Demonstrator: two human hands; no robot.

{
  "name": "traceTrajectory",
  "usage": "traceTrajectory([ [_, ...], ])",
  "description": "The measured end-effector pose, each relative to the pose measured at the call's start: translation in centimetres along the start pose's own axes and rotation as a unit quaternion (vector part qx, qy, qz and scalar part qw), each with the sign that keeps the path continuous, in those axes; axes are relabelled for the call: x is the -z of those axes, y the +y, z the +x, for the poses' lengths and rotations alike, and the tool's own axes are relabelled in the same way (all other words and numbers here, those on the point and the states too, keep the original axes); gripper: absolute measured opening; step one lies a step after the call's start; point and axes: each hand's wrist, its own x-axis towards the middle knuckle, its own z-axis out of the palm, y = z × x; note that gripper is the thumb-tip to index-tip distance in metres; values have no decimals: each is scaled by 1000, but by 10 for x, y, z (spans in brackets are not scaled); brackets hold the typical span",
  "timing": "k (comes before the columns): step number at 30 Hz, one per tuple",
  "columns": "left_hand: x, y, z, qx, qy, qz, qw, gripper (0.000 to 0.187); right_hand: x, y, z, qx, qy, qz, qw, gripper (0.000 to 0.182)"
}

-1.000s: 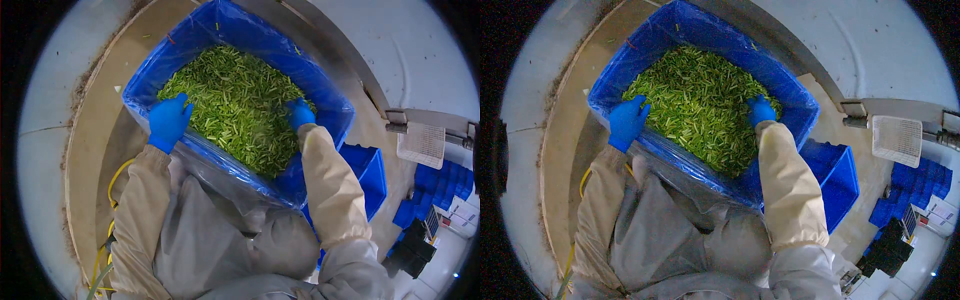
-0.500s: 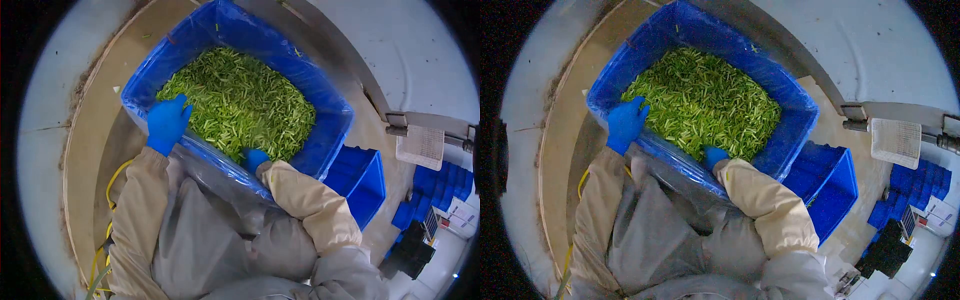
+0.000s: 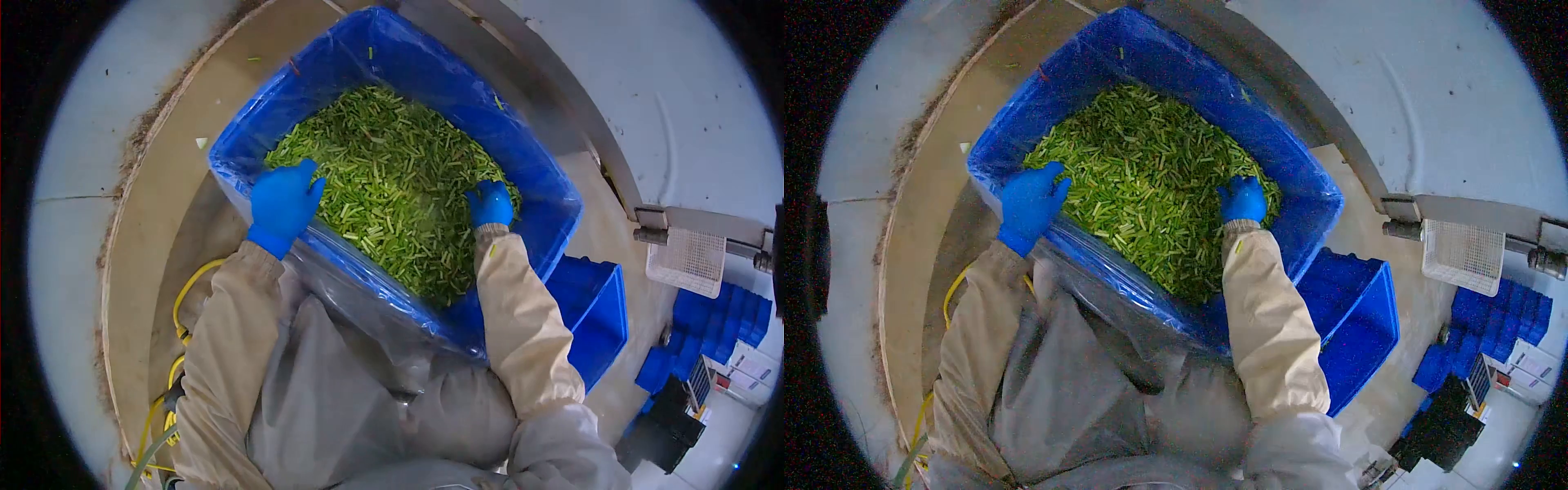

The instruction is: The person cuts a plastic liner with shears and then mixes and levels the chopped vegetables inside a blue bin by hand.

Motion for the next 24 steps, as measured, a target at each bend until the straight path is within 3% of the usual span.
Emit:
traceTrajectory([
  [2, -1, -1, 0, 2, -3, 2, 1000, 22, -29, 23, 11, 18, -37, -45, 998, 19],
  [4, -3, -2, -1, -8, 18, -9, 1000, 23, -22, 20, 22, 133, -31, -123, 983, 15],
  [5, -3, -2, -2, -5, 16, -10, 1000, 23, -11, 28, 11, 46, 47, 184, 981, 10],
  [6, -2, -1, -1, -5, 19, -9, 1000, 24, 14, 15, 8, 45, 44, 184, 981, 10],
  [7, -3, 0, -2, -6, 20, -8, 1000, 24, 32, 7, 5, -81, -45, 357, 930, 11],
  [8, -4, 0, -2, -6, 19, -9, 1000, 24, 40, 3, 0, -203, -128, 510, 826, 12],
  [10, -3, -1, -2, 1, 9, -7, 1000, 23, 25, 2, -13, -207, -171, 502, 822, 15],
  [11, -1, 0, -1, 1, 10, -7, 1000, 23, -4, 12, -21, -35, -127, 285, 949, 18],
  [12, 3, 2, 0, -1, 9, -8, 1000, 20, -10, 5, -23, 140, -70, 43, 987, 21],
  [14, 5, 4, 0, -1, 7, -6, 1000, 19, -15, -2, -24, 153, -117, 27, 981, 27],
  [17, 4, 3, 0, 2, 5, -10, 1000, 19, -12, -10, -20, 223, -193, -123, 948, 19],
  [21, 2, 2, 1, 4, 8, -9, 1000, 19, 6, -10, -14, 226, -221, -106, 943, 23],
  [24, 4, 2, -2, 8, 7, -14, 1000, 20, 19, -2, -17, 146, -203, -60, 966, 14],
])
